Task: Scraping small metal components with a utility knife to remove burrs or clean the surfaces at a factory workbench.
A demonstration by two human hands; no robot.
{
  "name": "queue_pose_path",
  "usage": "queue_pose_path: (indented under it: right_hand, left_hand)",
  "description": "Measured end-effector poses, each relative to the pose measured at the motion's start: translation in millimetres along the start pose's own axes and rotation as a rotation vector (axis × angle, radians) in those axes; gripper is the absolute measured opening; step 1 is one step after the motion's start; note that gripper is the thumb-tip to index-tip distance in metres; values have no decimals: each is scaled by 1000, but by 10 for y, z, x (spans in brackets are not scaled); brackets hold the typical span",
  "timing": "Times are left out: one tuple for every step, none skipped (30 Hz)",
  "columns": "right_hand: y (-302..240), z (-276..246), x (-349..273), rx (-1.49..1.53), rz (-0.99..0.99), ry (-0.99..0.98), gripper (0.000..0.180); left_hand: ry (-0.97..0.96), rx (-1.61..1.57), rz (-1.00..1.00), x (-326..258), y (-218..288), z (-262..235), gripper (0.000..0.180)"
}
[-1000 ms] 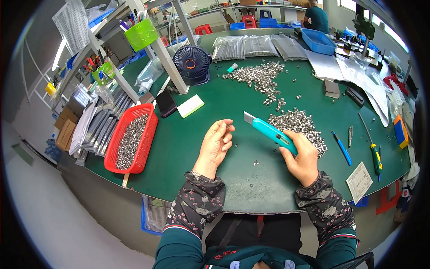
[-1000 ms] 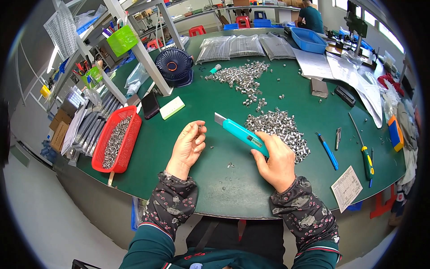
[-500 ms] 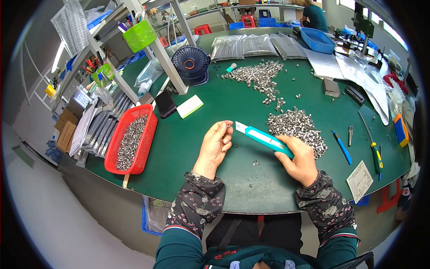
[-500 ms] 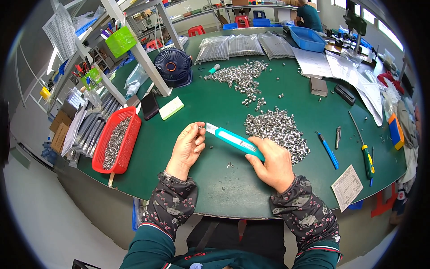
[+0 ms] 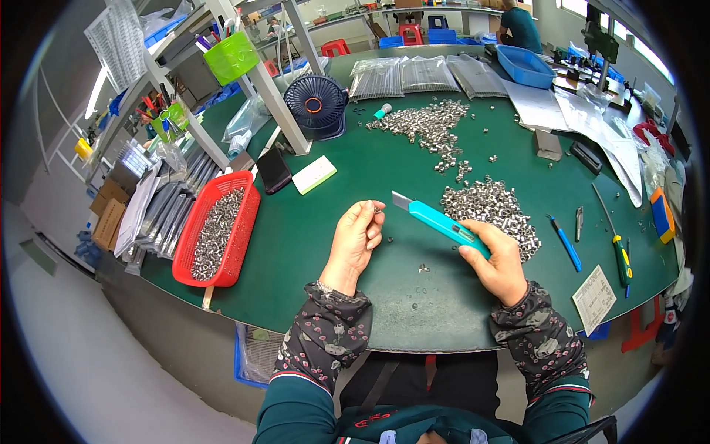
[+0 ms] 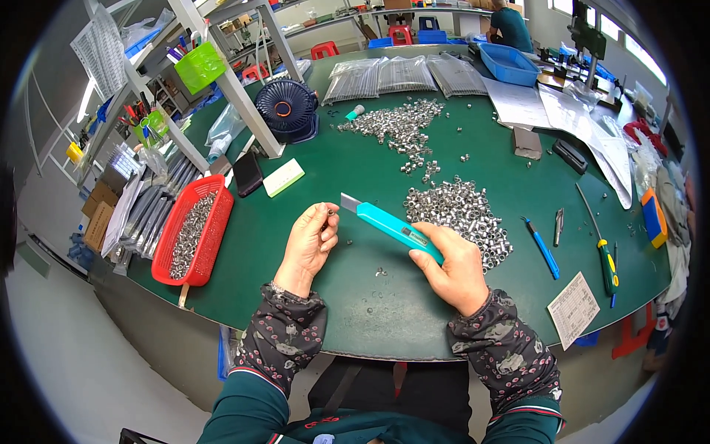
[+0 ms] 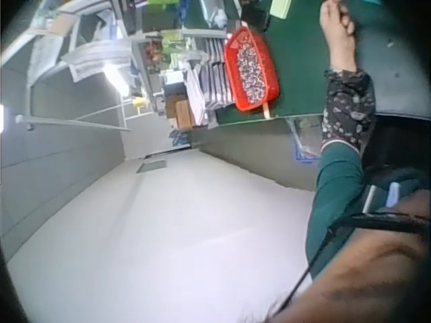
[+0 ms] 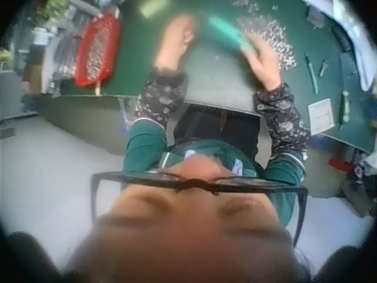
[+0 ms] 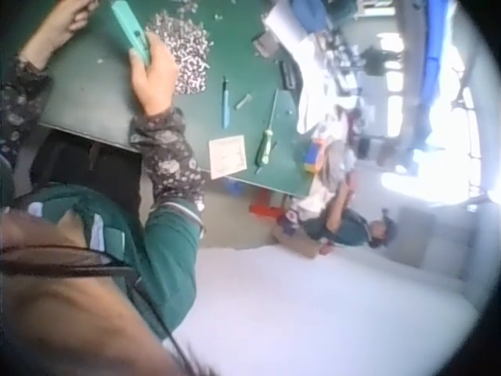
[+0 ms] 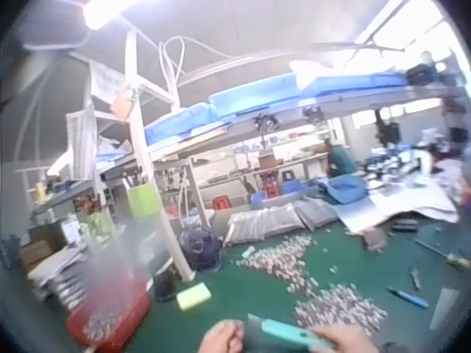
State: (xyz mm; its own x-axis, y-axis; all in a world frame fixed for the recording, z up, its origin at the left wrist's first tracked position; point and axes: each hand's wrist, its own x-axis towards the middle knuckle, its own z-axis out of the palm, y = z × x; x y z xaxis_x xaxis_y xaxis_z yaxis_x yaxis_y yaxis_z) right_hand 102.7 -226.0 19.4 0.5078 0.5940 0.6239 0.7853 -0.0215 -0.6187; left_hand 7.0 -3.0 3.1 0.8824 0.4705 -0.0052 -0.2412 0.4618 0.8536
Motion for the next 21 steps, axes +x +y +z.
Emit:
queue_pose_path:
  right_hand:
    - [7, 0, 2, 11, -9, 29, 30]
    - [6, 4, 0, -2, -5, 22, 29]
    - [4, 7, -4, -1, -5, 22, 29]
    - [3, 10, -10, -24, 14, -2, 29]
    - [3, 11, -13, -48, 34, -25, 29]
    - [1, 8, -13, -47, 33, -25, 29]
    - [-1, 4, -13, -49, 35, -24, 29]
    - [-1, 2, -12, -51, 38, -22, 29]
    - [-2, 3, -11, -51, 38, -22, 29]
    - [-4, 4, -9, -44, 36, -16, 29]
    - [-5, 5, -8, -38, 34, -11, 30]
    - [-4, 5, -9, -37, 35, -11, 30]
    - [-4, 3, -10, -48, 36, -21, 30]
    - [-3, 2, -11, -59, 37, -31, 30]
    - [3, 1, -14, -59, 37, -30, 30]
    - [13, 4, -18, -61, 31, -26, 30]
    - [18, 4, -20, -63, 24, -23, 30]
    - [20, 5, -19, -63, 25, -23, 30]
    - [21, 8, -17, -60, 19, -24, 30]
    - [22, 11, -15, -58, 13, -24, 30]
    - [14, 9, -12, -57, 13, -24, 30]
  left_hand:
    - [1, -26, -2, 2, -2, -5, 18]
    - [2, -25, -2, -2, 5, 6, 18]
    - [15, -24, 2, -10, 18, 27, 17]
    - [29, -24, 6, -13, 25, 38, 17]
    - [29, -23, 6, -11, 24, 38, 17]
    - [10, 1, 7, -12, 24, 39, 16]
    - [-9, 26, 9, -12, 23, 41, 16]
    - [-9, 26, 9, -11, 20, 41, 16]
    - [-4, 41, 11, -9, 15, 38, 15]
    - [0, 55, 13, -6, 11, 34, 14]
    - [-1, 56, 13, -5, 9, 30, 14]
    - [-1, 41, 8, -3, 8, 23, 13]
    - [-1, 27, 3, -2, 7, 15, 13]
    - [-1, 27, 3, -1, 3, 6, 13]
    - [-14, -2, 1, 2, -3, 2, 13]
    - [-27, -31, 0, 2, -5, 1, 12]
    - [-27, -31, 0, -1, -1, 6, 12]
    - [-31, -54, 5, -5, 3, 10, 12]
    - [-34, -76, 9, -10, 9, 16, 12]
    - [-34, -76, 9, -14, 21, 25, 12]
    - [-36, -87, 3, -22, 41, 36, 10]
